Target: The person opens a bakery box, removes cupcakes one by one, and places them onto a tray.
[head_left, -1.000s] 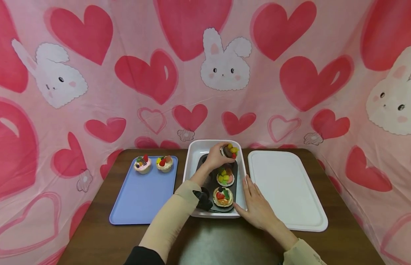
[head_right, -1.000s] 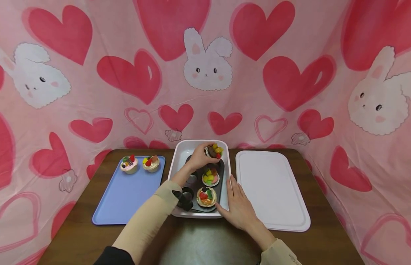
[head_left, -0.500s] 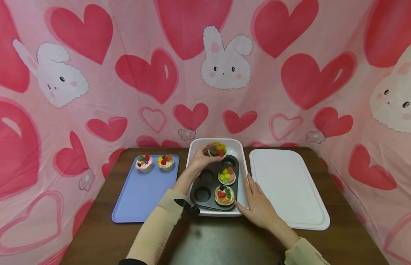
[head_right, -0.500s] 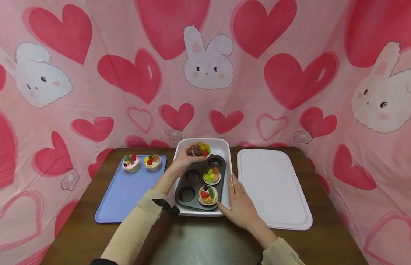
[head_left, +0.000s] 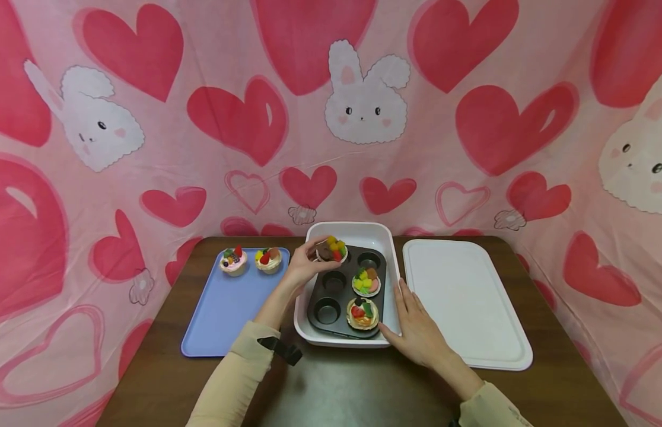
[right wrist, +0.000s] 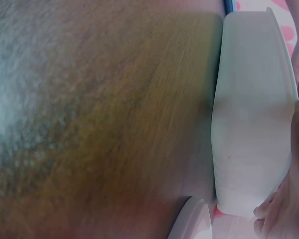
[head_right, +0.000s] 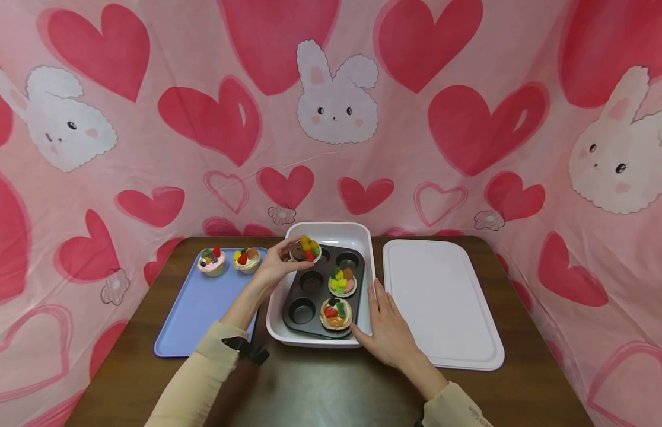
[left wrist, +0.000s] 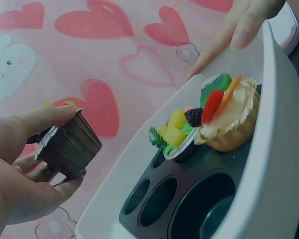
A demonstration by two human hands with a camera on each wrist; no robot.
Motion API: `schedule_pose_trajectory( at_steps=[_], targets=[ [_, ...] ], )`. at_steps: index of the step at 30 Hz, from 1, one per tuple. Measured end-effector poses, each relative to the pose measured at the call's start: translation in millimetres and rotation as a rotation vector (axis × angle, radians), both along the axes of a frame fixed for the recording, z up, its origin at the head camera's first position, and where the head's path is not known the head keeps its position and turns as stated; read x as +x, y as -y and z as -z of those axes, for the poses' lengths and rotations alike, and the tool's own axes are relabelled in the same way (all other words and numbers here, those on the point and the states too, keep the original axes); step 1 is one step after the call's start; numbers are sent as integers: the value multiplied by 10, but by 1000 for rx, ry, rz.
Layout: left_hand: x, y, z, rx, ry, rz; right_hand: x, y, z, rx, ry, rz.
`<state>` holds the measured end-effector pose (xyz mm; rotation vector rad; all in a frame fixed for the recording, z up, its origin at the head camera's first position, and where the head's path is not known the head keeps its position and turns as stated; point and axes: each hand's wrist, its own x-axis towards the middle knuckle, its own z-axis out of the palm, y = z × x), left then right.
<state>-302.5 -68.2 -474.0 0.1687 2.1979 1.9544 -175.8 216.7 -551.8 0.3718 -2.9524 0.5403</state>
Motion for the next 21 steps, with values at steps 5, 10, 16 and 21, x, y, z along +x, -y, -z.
schedule_pose_trajectory(
  at_steps=[5, 10, 16, 21],
  targets=[
    [39, 104, 27, 21, -10, -29, -5, 5, 11, 2, -9, 0],
    [91, 235, 63, 19, -3, -29, -6, 8, 22, -5, -25, -8],
    [140, 383, 95, 18, -5, -49, -4, 5, 14, -13, -32, -11],
    [167, 474, 120, 12, -8, -67, -4, 4, 14, -14, -27, -11]
  ],
)
